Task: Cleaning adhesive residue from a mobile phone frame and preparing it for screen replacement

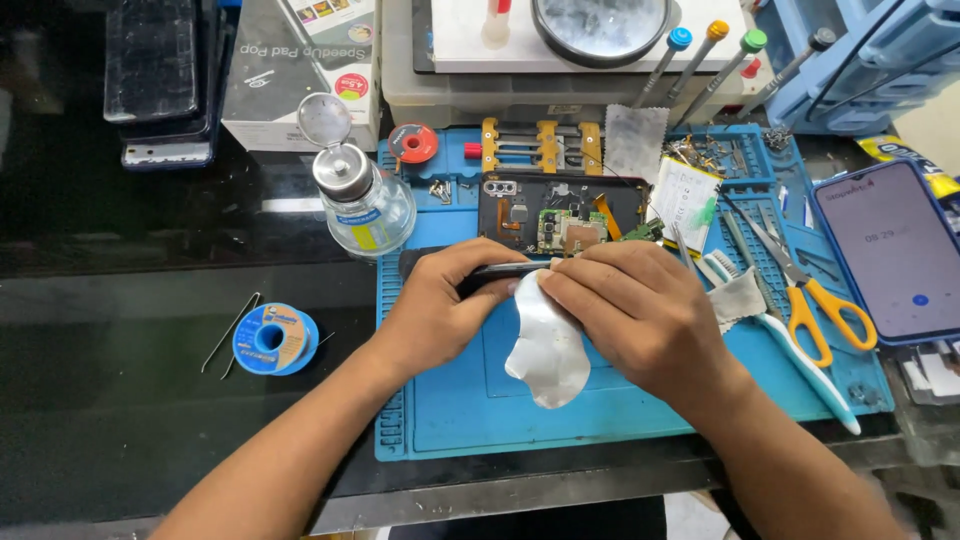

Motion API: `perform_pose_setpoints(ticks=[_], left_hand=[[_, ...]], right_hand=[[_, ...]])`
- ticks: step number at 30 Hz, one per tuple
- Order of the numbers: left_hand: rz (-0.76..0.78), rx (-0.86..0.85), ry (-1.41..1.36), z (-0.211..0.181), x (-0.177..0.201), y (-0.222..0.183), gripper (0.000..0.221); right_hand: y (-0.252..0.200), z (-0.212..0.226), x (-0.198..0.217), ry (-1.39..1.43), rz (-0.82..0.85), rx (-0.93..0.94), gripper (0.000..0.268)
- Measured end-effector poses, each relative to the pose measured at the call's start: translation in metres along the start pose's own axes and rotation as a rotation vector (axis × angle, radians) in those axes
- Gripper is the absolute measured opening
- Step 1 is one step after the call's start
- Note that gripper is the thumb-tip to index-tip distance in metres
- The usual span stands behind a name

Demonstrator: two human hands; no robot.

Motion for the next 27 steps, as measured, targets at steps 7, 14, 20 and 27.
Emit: perform_pose_setpoints(ticks=[7, 14, 20, 27], left_hand=[[-0.016, -0.026, 0.015, -0.005, -0.001, -0.001, 0.022], [-0.020, -0.032, 0.007, -0.001, -0.003, -0.001, 0.022], [-0.036, -0.057, 0.012, -0.002, -0.003, -0.002, 0.021], [-0.048, -0.137, 0.109, -0.010, -0.001, -0.003, 0.026]], right_hand=[[0.006, 0.011, 0.002, -0.059, 0.058, -0.086, 0.010], [0.001, 0.003, -0.001, -0.031, 0.054, -0.147, 0.007], [0.005, -0.006, 0.001, 0.155, 0.085, -0.171, 0.017], [0.002, -0.013, 0.003, 0.259, 0.120, -0.196, 0.031]])
Point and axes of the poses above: each hand's wrist, its own y-axis towards the middle knuckle, its own x-axis out of the back of the hand, z = x × y, the point moved 1 cm from there along y, towards the middle knuckle, and after that the axes turned 12 degrees about y, right-handed, at the moved point
